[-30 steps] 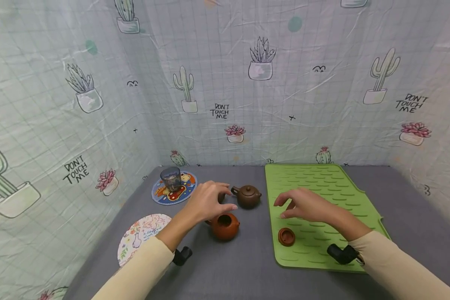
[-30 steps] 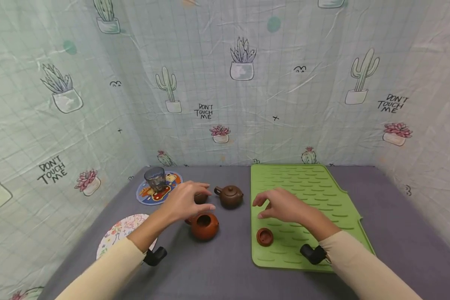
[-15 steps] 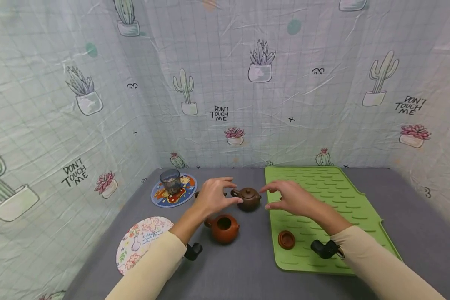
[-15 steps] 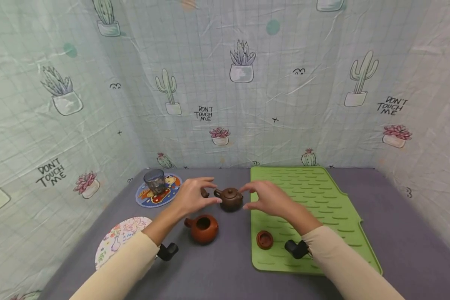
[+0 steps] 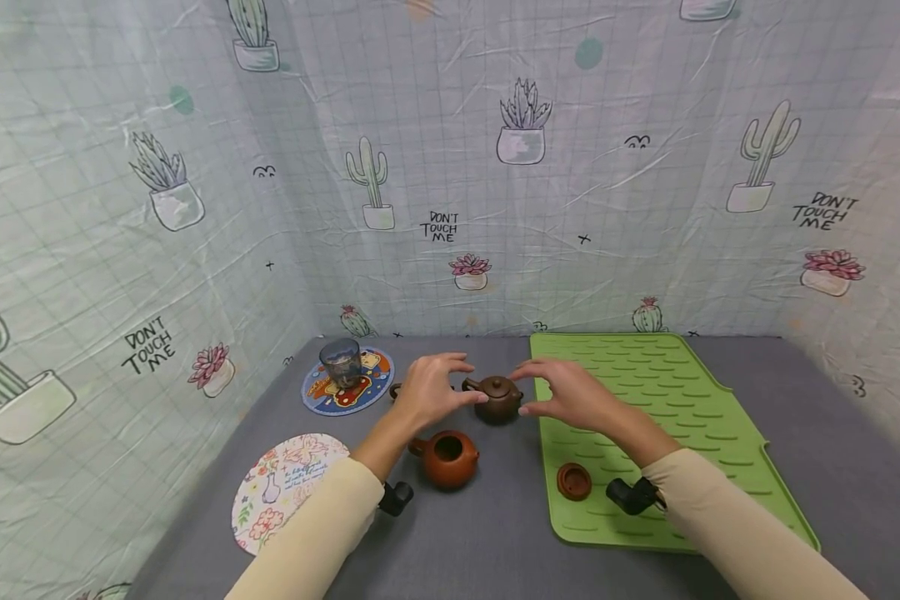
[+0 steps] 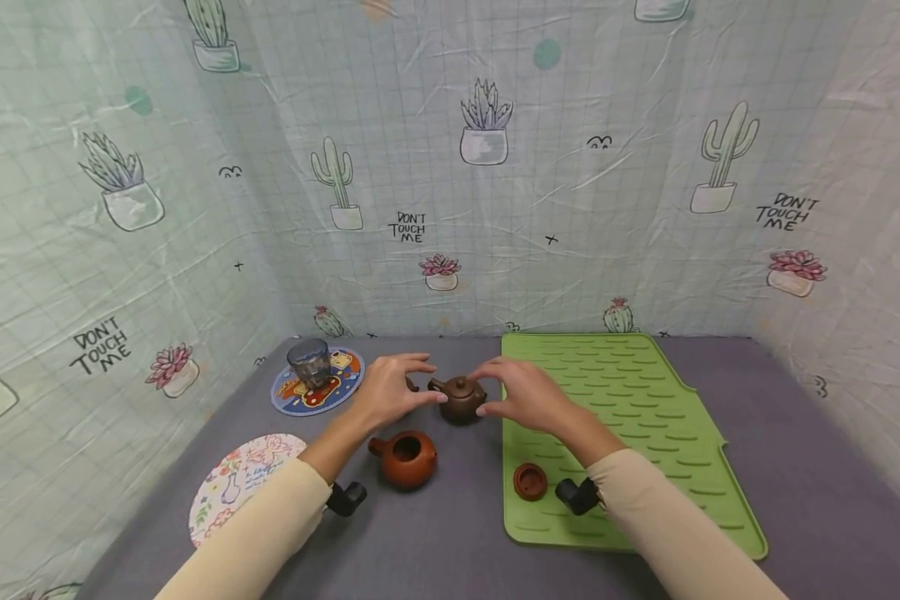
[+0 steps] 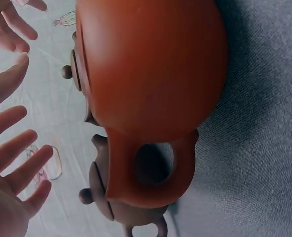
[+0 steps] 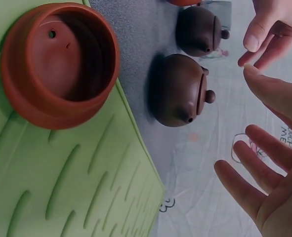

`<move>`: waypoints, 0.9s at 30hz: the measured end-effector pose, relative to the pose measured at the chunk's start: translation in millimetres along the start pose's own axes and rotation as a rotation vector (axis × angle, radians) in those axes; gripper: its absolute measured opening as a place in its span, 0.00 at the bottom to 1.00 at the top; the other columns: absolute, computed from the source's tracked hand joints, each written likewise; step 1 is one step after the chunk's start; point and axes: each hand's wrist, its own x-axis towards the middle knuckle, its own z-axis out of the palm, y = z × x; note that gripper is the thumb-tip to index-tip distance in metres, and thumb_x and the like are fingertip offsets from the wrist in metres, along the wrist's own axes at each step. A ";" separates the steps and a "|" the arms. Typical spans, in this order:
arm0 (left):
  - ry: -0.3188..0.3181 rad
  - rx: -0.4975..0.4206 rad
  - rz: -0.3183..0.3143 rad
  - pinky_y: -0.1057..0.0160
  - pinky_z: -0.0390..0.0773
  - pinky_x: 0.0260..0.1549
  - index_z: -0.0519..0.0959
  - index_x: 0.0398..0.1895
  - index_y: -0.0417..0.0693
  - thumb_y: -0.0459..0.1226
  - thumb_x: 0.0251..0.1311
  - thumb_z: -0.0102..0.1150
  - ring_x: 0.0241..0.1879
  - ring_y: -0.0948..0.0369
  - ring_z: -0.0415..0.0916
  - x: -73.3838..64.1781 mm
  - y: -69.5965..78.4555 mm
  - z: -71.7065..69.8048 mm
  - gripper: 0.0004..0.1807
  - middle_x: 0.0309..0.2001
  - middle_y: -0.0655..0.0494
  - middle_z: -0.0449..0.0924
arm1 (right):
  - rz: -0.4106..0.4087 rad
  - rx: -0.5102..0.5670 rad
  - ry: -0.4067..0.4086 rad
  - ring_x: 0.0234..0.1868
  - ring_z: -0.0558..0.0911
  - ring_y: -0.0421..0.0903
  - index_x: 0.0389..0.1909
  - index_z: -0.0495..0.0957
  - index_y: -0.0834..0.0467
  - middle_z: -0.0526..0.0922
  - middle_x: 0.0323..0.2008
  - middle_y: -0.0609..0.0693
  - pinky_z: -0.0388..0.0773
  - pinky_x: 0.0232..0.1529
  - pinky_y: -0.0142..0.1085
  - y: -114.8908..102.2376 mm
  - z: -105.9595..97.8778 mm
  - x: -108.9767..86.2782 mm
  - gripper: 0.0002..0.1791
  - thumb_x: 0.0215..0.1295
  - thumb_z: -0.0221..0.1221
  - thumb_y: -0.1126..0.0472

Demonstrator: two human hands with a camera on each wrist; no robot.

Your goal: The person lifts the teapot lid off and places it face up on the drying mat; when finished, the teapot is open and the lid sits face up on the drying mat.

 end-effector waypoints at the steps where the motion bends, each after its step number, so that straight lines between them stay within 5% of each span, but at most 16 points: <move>1: 0.001 0.000 0.001 0.43 0.77 0.63 0.89 0.50 0.51 0.56 0.52 0.76 0.61 0.48 0.82 0.6 -0.7 1.1 0.27 0.62 0.51 0.84 | 0.000 -0.005 0.003 0.65 0.79 0.61 0.61 0.81 0.55 0.81 0.63 0.59 0.78 0.61 0.58 0.2 1.4 1.1 0.27 0.61 0.72 0.56; 27: -0.134 0.201 0.008 0.49 0.79 0.62 0.88 0.53 0.54 0.60 0.53 0.73 0.60 0.52 0.83 8.3 -4.9 30.8 0.29 0.63 0.53 0.83 | -0.004 0.025 -0.032 0.67 0.78 0.62 0.64 0.80 0.54 0.76 0.69 0.61 0.79 0.60 0.56 2.7 36.9 15.5 0.27 0.63 0.71 0.57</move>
